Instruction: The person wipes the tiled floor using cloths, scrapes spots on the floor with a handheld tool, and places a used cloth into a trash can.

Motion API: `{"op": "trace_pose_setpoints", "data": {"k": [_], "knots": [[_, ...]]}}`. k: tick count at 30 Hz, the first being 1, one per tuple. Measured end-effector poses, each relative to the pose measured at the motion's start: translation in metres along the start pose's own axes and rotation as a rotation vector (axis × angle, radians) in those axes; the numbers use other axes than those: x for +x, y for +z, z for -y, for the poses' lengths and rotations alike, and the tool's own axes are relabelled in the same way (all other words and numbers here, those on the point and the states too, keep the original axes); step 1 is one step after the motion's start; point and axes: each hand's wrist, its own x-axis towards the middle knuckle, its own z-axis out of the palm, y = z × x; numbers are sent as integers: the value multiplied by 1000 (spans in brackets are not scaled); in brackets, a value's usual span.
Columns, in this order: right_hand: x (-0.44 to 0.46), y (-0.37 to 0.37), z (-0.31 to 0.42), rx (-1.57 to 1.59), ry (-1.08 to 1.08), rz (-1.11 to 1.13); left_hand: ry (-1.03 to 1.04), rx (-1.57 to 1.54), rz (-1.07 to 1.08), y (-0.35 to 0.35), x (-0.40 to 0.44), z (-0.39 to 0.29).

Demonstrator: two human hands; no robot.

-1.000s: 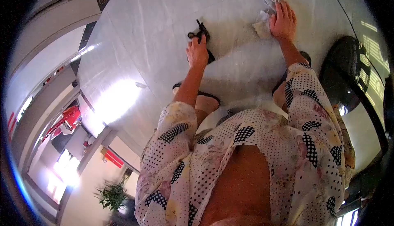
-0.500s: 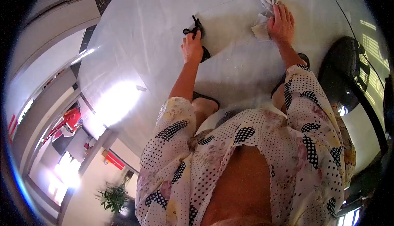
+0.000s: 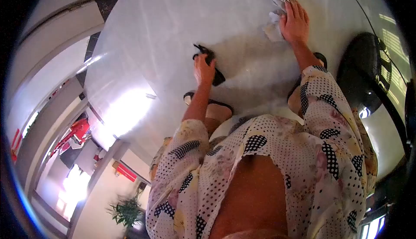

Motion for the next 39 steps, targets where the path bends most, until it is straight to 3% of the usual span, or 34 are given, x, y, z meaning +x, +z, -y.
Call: {"op": "trace_pose_setpoints", "data": {"k": [4,10,17,20,29,39], "knots": [[-2,1,-1,33,-10,-28,-180,-102,0,-10,40,-8],[1,5,-2,46,-20,-70,-312,-44,50,-4,19,-13],[1,4,-3,63,-26,-57,-177,-52,76,-6,35,-18],[-1,6,-1,42,-24,-100,-253,-58,132,-11,28,-8],[1,7,-1,59,-29,-79,-215,-20,127,-3,31,-12],[2,0,3,53,-15,-40,41,153,52,-9,31,-6]]}}
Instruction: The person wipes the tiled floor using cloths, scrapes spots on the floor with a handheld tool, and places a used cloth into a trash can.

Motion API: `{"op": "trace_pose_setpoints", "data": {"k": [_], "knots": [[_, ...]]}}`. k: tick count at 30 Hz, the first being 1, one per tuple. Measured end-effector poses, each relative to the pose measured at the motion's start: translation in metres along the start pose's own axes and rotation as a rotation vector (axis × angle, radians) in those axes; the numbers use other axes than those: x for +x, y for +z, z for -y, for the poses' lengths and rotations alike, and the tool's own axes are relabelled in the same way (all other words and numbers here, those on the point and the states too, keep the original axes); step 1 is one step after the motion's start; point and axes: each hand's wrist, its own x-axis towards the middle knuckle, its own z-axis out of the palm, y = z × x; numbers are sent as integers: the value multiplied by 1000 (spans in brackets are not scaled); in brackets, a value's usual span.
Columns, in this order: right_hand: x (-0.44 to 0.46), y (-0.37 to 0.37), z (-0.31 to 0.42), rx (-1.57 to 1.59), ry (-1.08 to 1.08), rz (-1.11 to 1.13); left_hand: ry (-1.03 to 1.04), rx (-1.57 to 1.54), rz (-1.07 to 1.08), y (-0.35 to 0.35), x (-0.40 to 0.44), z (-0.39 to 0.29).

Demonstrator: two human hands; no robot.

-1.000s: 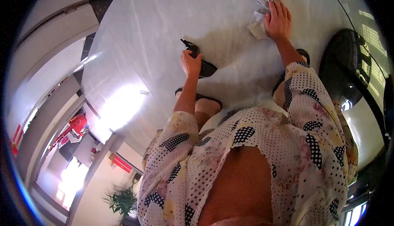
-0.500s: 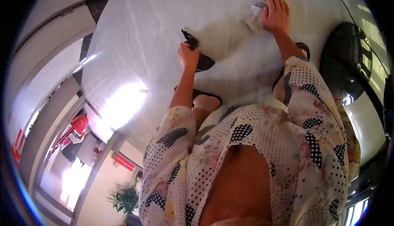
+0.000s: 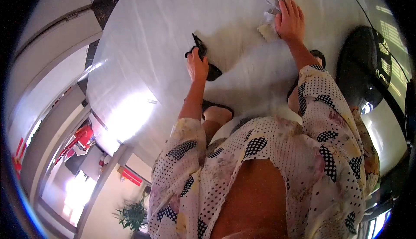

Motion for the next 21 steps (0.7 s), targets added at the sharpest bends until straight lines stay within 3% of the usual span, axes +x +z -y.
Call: {"op": "trace_pose_setpoints", "data": {"k": [6,12,17,21], "knots": [[0,8,-4,-3,22,5,175,238,72,28,-59,4],[-7,8,-7,-17,11,22,63,275,139,3,-25,-16],[0,2,-4,-41,26,70,73,420,343,12,-74,-2],[-3,4,-4,-28,8,10,74,444,265,5,-56,-13]]}}
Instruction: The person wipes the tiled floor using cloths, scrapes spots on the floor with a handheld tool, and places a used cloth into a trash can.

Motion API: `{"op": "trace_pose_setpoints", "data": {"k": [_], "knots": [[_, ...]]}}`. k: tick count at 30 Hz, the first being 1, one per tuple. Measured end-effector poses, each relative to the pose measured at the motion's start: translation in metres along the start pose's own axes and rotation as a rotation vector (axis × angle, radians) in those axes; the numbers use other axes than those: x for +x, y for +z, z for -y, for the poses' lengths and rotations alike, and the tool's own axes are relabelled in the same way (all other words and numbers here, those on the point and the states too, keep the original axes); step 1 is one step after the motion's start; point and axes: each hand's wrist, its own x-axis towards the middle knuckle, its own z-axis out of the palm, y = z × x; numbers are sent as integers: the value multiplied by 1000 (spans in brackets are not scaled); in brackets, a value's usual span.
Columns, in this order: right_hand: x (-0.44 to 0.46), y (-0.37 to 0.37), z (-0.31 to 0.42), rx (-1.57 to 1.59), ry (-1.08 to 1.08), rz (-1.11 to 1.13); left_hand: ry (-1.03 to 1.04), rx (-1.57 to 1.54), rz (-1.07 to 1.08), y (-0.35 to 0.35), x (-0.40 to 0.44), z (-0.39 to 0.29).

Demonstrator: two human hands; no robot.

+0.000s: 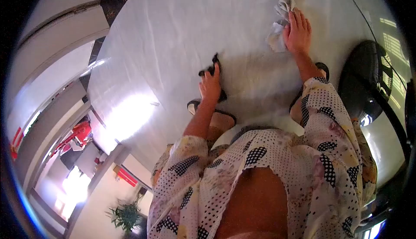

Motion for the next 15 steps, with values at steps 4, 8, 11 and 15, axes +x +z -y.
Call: {"op": "trace_pose_setpoints", "data": {"k": [4,8,11,15], "knots": [[2,-1,-1,-5,-9,6,-50,-78,108,-33,20,-6],[2,-2,2,-8,16,39,-36,18,169,-8,-14,-5],[0,-2,1,-12,-3,11,-15,5,132,-21,-2,-7],[3,-3,0,-8,-6,5,-73,-86,136,-44,34,-9]]}}
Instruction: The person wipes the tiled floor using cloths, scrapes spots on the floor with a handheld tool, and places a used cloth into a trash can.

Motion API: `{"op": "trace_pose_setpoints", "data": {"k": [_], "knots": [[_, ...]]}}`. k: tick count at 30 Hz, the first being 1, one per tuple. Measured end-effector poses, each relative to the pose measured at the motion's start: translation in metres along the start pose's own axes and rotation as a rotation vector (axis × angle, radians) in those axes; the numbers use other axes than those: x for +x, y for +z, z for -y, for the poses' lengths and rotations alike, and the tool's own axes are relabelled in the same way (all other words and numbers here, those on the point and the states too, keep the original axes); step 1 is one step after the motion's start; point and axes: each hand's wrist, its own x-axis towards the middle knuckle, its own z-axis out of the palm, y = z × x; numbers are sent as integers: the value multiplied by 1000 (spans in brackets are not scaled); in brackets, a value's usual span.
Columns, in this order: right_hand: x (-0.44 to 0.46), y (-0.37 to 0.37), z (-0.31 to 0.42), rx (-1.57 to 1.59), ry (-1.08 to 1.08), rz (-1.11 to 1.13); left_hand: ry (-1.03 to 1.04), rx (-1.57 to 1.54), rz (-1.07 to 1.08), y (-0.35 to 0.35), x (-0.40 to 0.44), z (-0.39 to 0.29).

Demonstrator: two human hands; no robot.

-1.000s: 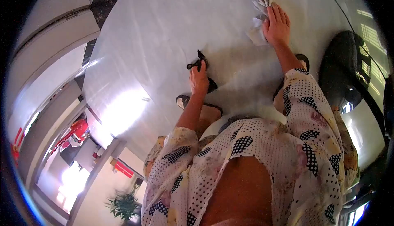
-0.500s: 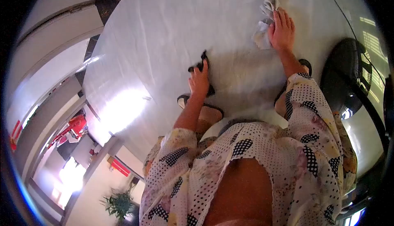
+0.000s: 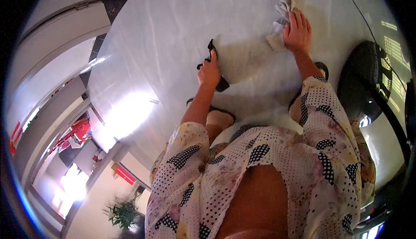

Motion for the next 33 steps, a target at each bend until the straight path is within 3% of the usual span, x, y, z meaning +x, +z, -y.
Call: {"op": "trace_pose_setpoints", "data": {"k": [5,11,18,21,25,28,33], "knots": [[-1,0,4,1,22,20,-29,26,151,29,-37,6],[1,0,2,2,2,7,30,-18,80,3,-8,7],[-4,5,0,13,6,-4,54,79,67,38,-39,8],[-4,5,-1,20,-12,-12,87,21,6,8,-11,1],[-1,-2,0,-4,14,28,46,16,-25,29,-22,1],[0,1,2,-1,13,23,26,55,138,32,-44,8],[-3,2,-2,31,-13,1,-129,-116,19,14,1,25]]}}
